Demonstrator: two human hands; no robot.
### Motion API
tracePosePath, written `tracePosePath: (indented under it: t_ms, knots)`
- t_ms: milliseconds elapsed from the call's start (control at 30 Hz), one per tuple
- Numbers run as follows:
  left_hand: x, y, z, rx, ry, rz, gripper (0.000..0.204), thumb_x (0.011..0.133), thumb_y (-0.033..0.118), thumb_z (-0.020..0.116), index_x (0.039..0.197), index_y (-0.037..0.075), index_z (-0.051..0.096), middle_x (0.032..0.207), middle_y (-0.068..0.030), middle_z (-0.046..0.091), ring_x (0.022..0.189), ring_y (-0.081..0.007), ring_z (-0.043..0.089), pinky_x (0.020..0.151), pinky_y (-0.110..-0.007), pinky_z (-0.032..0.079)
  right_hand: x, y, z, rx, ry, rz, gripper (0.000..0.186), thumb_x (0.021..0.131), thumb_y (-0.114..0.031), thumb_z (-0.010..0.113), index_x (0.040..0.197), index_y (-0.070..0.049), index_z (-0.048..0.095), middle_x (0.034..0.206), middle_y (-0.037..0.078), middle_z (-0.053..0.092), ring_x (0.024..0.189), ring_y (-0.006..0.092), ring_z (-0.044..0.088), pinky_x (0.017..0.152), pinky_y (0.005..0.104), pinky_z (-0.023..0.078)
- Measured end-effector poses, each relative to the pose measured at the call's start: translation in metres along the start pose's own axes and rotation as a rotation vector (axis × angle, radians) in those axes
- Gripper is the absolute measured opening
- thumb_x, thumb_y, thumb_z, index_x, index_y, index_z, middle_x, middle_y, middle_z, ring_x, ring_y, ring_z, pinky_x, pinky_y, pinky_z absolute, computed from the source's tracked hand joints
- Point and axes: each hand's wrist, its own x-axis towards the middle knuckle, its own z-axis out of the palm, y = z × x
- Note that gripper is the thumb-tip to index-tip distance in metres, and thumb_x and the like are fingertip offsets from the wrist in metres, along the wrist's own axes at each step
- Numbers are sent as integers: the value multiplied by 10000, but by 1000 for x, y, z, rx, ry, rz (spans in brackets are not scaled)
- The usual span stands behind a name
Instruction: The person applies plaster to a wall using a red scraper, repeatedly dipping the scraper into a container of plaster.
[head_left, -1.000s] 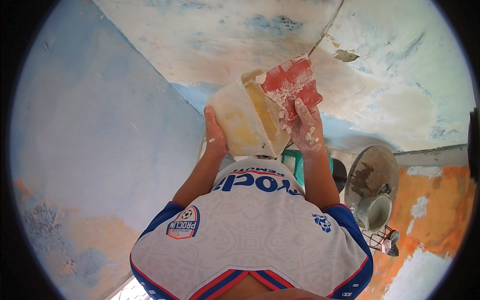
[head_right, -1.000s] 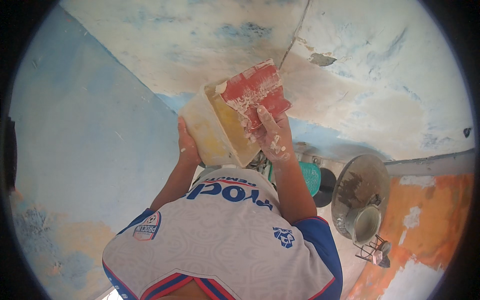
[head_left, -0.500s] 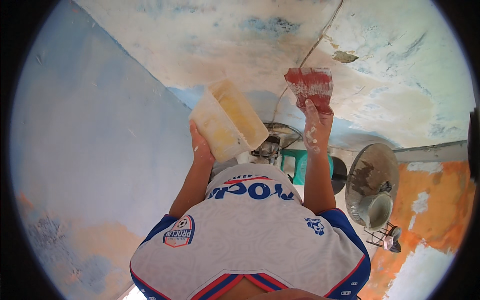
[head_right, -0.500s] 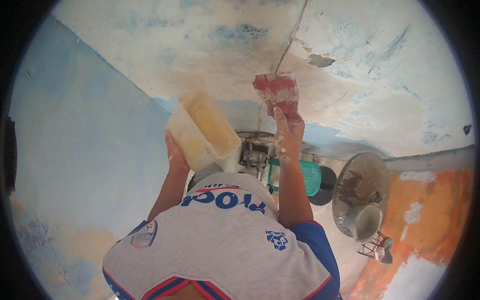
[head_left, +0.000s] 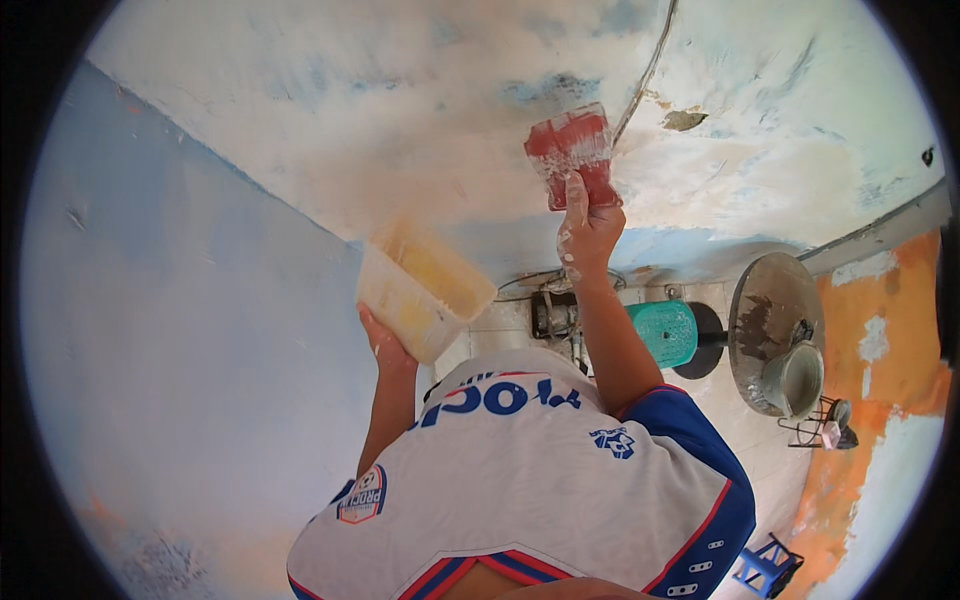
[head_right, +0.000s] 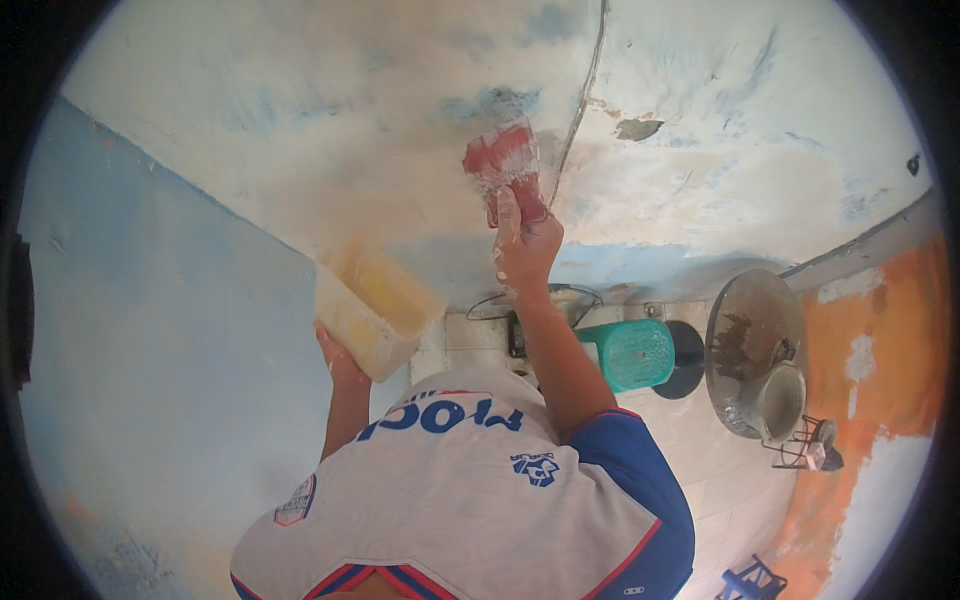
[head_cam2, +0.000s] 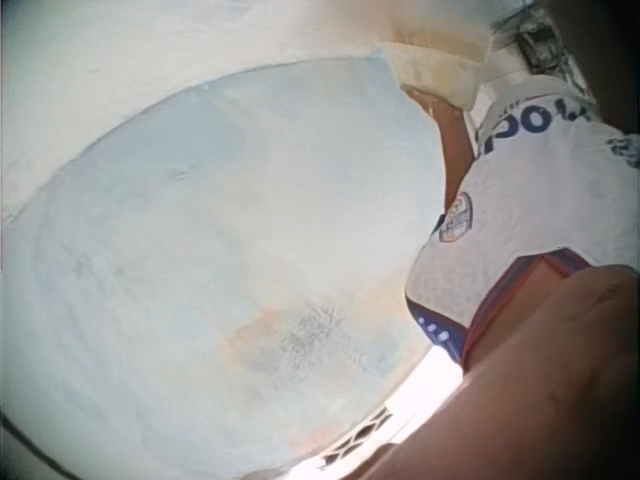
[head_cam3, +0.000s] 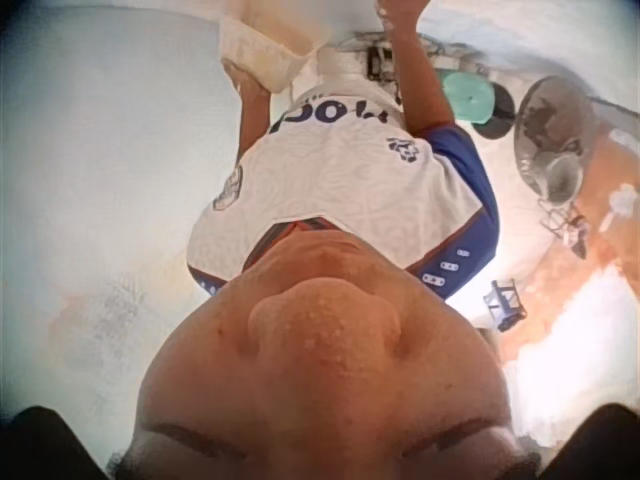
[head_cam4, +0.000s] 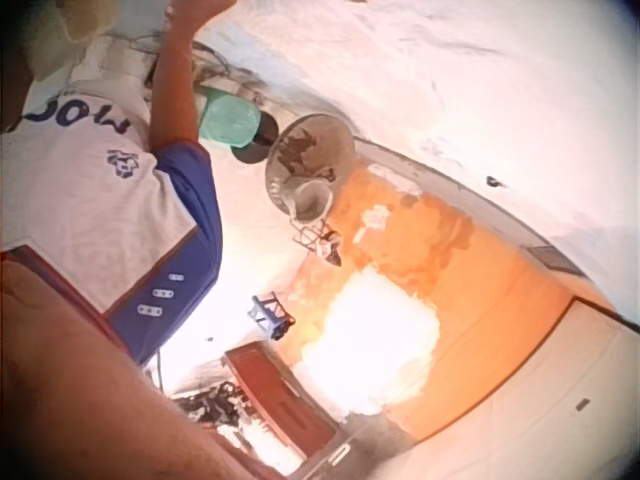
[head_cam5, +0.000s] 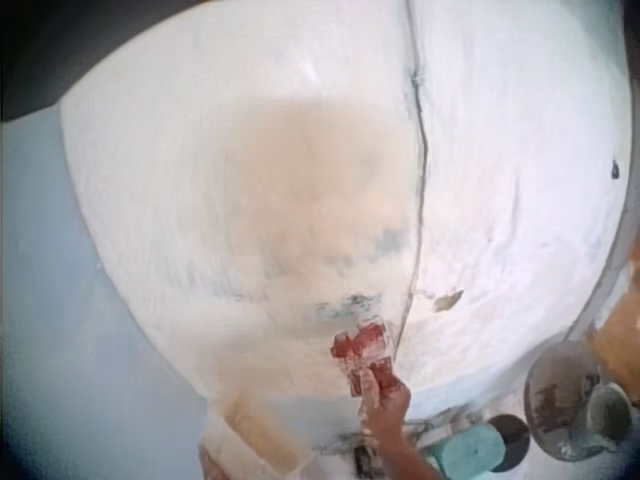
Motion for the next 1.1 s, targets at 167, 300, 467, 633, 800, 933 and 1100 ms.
tracePosePath:
  t_ms: [167,300,467,633,800,933,1100]
  knots:
    - [11,37,-40,18,-34,21,712,1067,616,273,1561,109,349,1558,-105,445,1423,-307,440,1158,-463,402,8,18,42,-232,253,-486,278,1021,-91,592,1232,74,667,1168,174,713,1046,238,674,939,341,513]
    - [18,60,-65,19,-62,-6,715,1061,628,276,1563,125,351,1567,-97,434,1433,-307,426,1166,-461,391,30,42,61,-632,326,-885,341,988,-61,582,1296,73,636,1327,291,628,1299,455,559,1118,503,419]
    - [11,88,-84,78,-5,-39,713,1058,634,279,1565,137,351,1573,-89,425,1439,-309,419,1167,-459,388,46,96,94,-801,259,-857,439,908,-93,677,1341,-33,642,1423,191,601,1353,440,527,1105,547,403]
    - [11,100,-100,129,37,-36,724,1054,640,287,1575,139,332,1589,-90,404,1447,-312,410,1171,-461,386,-3,117,110,-735,17,-832,417,861,-1,662,1276,-33,677,1413,193,611,1348,421,549,1056,486,468]
    - [6,102,-104,74,-40,-63,732,1055,641,286,1592,143,299,1613,-97,367,1457,-320,395,1176,-469,384,2,64,76,-636,259,-910,548,873,95,522,1394,-50,616,1427,268,573,1338,436,551,1109,511,440]
    - [15,89,-126,104,17,-92,753,1048,659,283,1596,143,288,1617,-100,358,1462,-324,387,1176,-474,383,38,63,74,-939,443,-723,511,837,39,619,1343,-20,637,1352,239,631,1258,430,604,1027,491,491]
    - [14,82,-120,59,-56,-120,756,1047,664,281,1594,143,293,1612,-96,366,1461,-323,388,1176,-473,379,-10,91,105,-905,191,-752,464,849,4,634,1310,-35,664,1280,222,669,1196,427,638,951,481,529]
